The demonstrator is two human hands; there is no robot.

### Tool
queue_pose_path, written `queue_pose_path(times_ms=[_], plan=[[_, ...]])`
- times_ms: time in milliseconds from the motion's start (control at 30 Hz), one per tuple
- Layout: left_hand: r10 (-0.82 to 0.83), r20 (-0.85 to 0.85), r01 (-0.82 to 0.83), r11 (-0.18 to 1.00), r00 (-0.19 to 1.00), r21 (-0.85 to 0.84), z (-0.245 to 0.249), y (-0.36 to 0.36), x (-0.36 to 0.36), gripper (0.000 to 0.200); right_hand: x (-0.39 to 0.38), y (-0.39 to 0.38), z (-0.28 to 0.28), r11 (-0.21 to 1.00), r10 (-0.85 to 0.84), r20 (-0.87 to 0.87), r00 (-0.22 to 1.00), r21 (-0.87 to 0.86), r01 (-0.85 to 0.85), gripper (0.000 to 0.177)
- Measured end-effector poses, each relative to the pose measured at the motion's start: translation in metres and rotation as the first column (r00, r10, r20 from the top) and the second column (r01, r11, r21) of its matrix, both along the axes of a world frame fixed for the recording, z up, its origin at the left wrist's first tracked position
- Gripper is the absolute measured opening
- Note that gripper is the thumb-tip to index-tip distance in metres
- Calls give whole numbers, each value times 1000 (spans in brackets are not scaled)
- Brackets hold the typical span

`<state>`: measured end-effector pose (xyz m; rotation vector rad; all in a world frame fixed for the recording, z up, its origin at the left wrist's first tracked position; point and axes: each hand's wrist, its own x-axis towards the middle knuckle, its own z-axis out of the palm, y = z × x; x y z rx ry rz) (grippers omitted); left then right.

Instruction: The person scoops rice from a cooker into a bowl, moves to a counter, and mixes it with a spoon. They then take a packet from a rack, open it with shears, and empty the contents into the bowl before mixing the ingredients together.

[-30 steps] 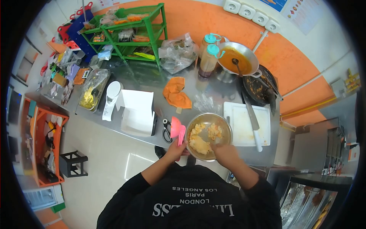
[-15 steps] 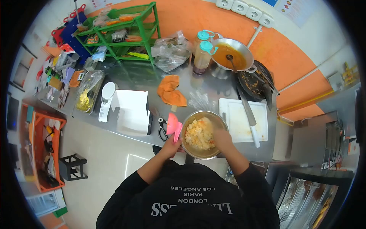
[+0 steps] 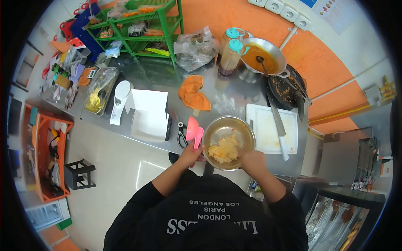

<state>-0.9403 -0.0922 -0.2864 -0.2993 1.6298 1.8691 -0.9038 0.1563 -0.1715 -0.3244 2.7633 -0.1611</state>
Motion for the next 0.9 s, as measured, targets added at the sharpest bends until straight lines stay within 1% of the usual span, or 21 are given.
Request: queue_pose_path(times_ms=[67,100,133,167,200,267,400,467,533,567,600,633,667,700,767,800,867,900], plan=[[-6,3,6,1000,1000,-7,-5,0,0,31,0,-3,2,988,-31,-29,999,-153,27,26],[-11,1,11,1000,1000,-13,-7,0,0,32,2,0,-9,988,-40,-30,999,-152,35,26],[-21,0,21,1000,1000,-12,-8,-1,0,32,2,5,-30,992,-74,31,997,-100,76,22],[-31,-2,31,999,1000,-17,-8,-2,-1,32,-1,2,-27,993,-109,88,990,-44,114,21],[-32,-4,32,999,999,-20,-9,-1,-2,33,-4,6,-19,993,-109,86,990,-40,113,21],[-22,-4,22,1000,1000,-7,-9,0,1,33,-11,11,0,990,-116,92,989,90,107,20],[-35,-36,35,999,999,4,-9,-1,1,33,-11,11,-14,986,-133,107,985,112,121,19],[-55,-37,55,998,998,-11,-7,-2,-2,33,-17,13,-7,968,-165,139,976,210,134,17],[-70,-28,69,997,997,-29,-4,-2,-1,33,-16,11,11,975,-150,132,980,184,125,16],[-50,-46,49,998,998,-27,-3,-1,0,33,-15,9,19,980,-139,122,983,159,119,15],[-31,-65,29,999,997,-25,-2,0,0,32,-11,10,5,980,-139,123,983,159,118,15],[-32,-66,31,999,997,-24,-1,0,1,32,-5,11,-21,989,-84,143,986,131,65,15],[-44,-64,43,999,997,-28,0,-1,0,31,-4,5,-20,995,-31,158,987,103,15,15],[-54,-62,52,998,997,-31,1,0,-1,30,-5,7,-15,994,-33,154,988,106,16,15],[-45,-48,44,999,998,-24,1,1,-1,30,-10,13,9,974,-35,153,988,229,-1,15],[-46,-28,45,999,999,-24,0,0,1,29,-9,14,17,974,-34,158,987,226,-3,15],[-34,-24,34,999,999,-15,-4,-1,2,30,-10,15,27,932,-231,-60,971,272,239,15],[-25,-24,25,1000,999,-5,-5,0,3,30,-10,15,16,932,-230,-59,971,273,237,15]])
